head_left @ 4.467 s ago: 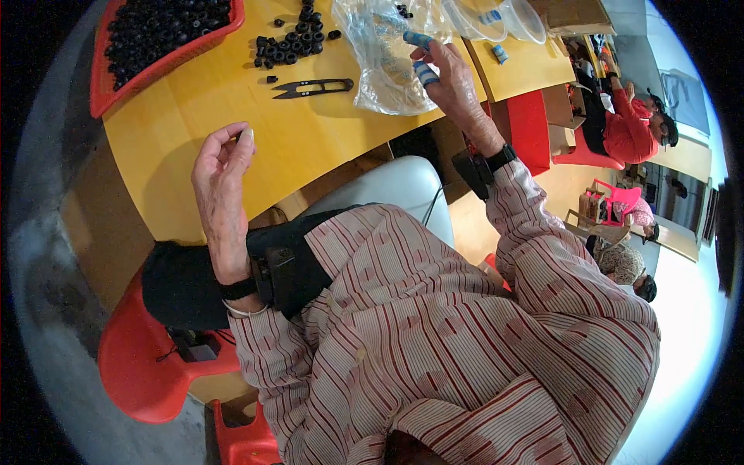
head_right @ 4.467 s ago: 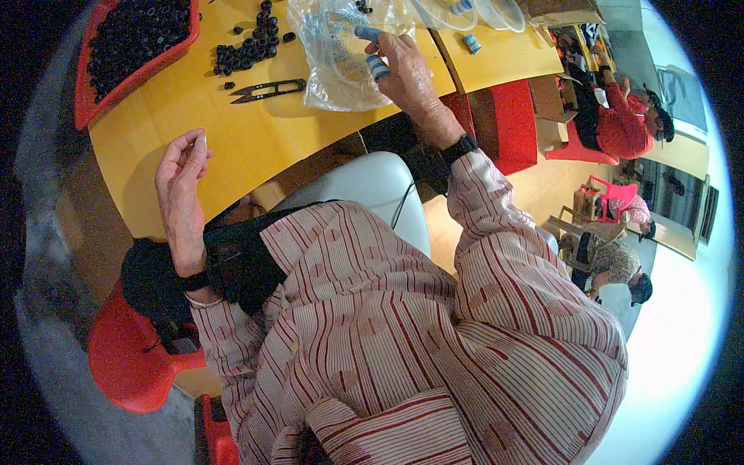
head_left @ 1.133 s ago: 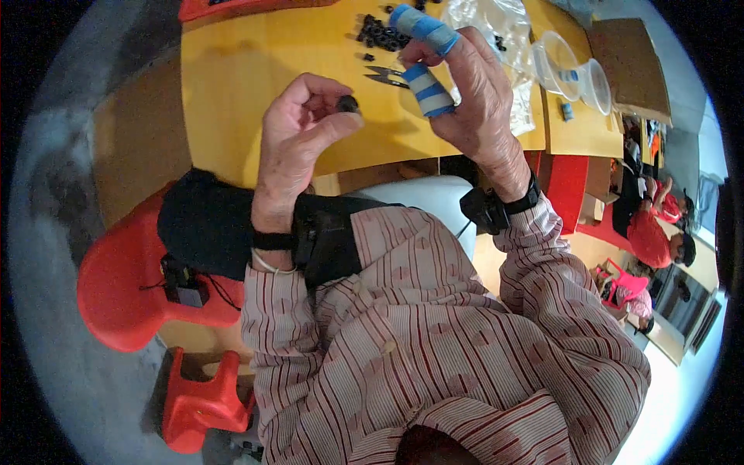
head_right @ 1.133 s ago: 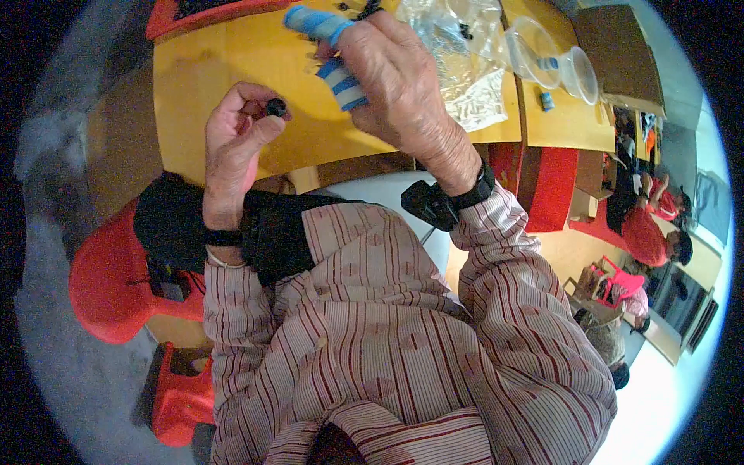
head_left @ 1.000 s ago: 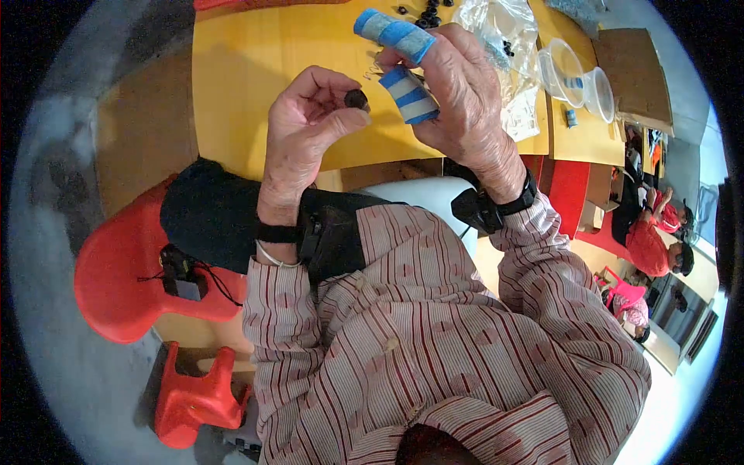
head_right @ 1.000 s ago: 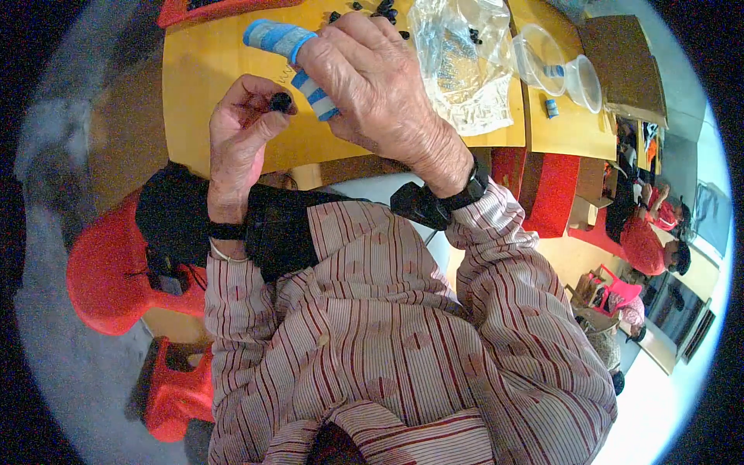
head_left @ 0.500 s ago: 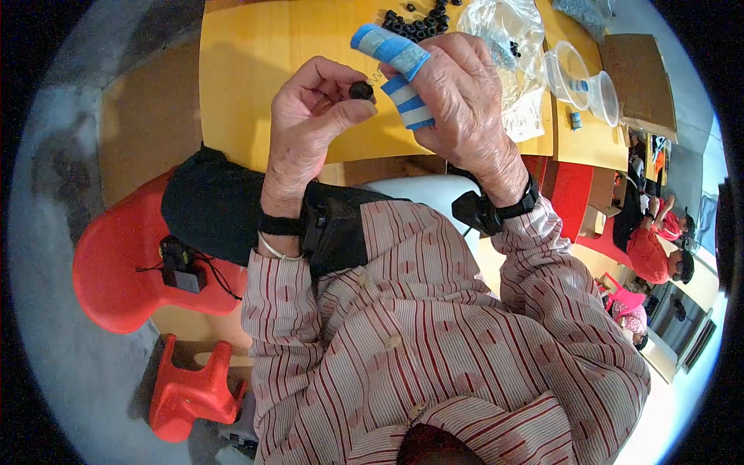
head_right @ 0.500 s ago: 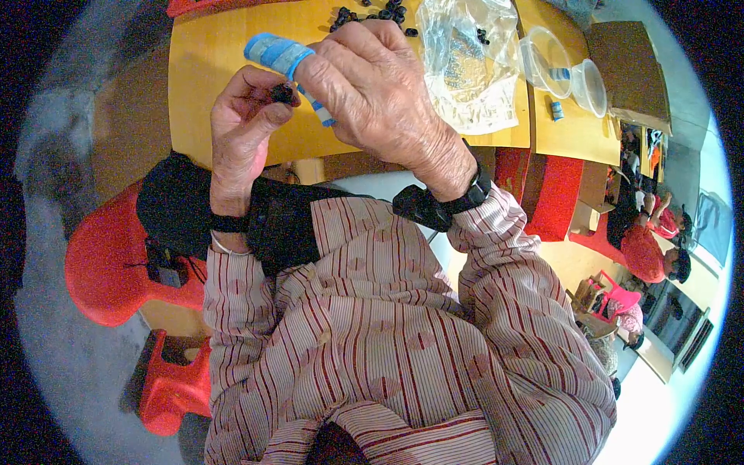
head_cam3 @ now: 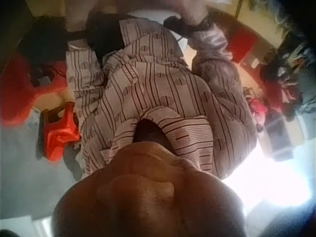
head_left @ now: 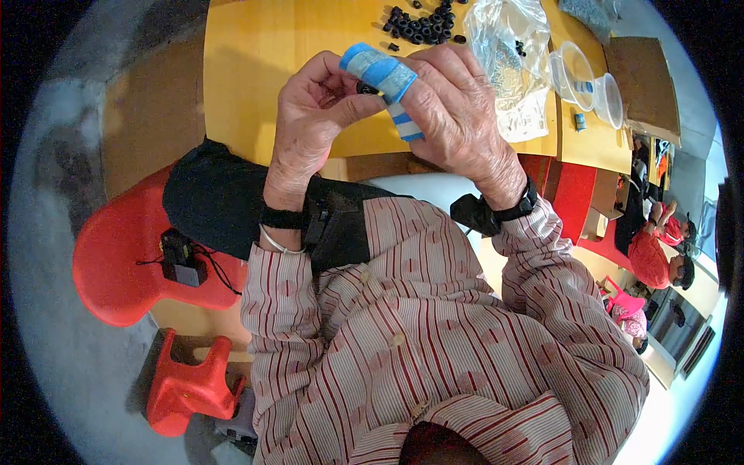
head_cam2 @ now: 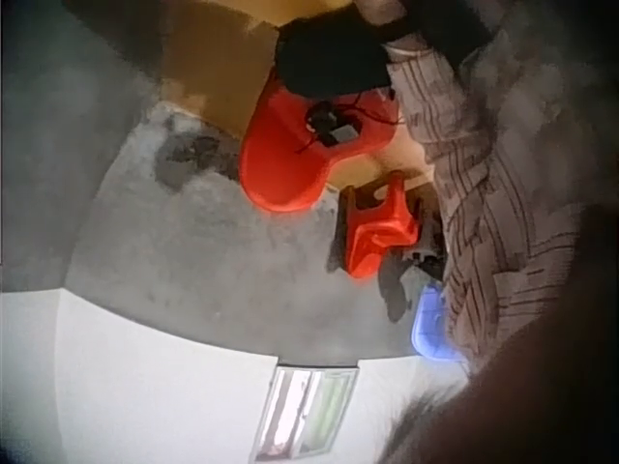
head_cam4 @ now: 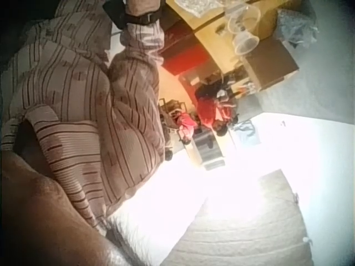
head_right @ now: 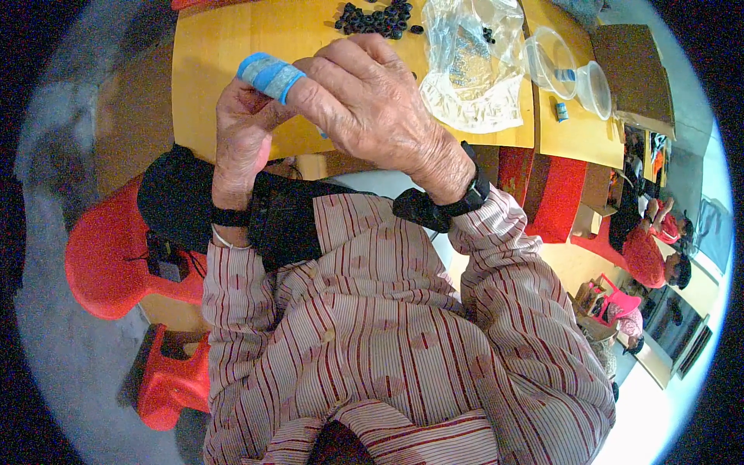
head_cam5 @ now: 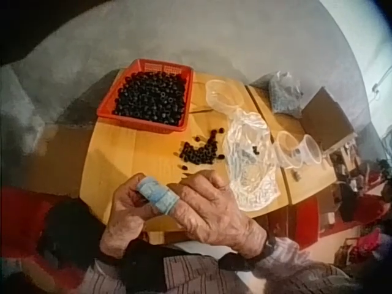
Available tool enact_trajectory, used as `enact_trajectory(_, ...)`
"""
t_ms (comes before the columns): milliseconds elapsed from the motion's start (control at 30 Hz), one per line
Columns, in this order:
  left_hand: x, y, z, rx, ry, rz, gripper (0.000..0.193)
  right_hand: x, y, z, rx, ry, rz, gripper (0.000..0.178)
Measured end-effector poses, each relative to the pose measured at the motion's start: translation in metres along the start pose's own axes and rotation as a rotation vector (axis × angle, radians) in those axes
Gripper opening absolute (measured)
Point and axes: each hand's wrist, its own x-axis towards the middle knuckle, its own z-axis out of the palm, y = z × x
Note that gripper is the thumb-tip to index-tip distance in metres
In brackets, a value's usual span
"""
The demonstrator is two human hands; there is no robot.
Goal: Assemble small plastic and rubber components at a workstation.
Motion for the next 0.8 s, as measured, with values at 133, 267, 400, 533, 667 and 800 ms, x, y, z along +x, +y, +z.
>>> enact_trajectory(133, 0.002, 0.000, 0.002, -0.005, 0.001, -0.014, 0.025, -0.007, -0.003, 0.004, 0.116, -0.003, 0.080, 0.050)
enact_trajectory(267, 0.001, 0.003, 0.001, 0.001, -0.032, -0.028, 0.024, -0.009, -0.002, 0.006, 0.245, 0.006, 0.227, 0.056)
enact_trajectory(400, 0.002, 0.005, -0.001, 0.030, -0.053, -0.064, 0.022, -0.002, -0.005, 0.002, 0.370, 0.009, 0.365, 0.053)
enact_trajectory(533, 0.002, 0.010, 0.003, 0.088, -0.050, -0.071, 0.020, -0.007, -0.005, 0.009, 0.498, 0.106, 0.454, 0.052)
enact_trajectory(667, 0.003, 0.005, 0.001, 0.082, -0.041, -0.055, 0.018, -0.014, -0.004, 0.012, 0.637, 0.121, 0.639, 0.051)
enact_trajectory(800, 0.003, 0.003, -0.005, 0.102, -0.003, -0.009, 0.018, -0.019, -0.003, 0.010, 0.617, 0.075, 0.669, 0.049)
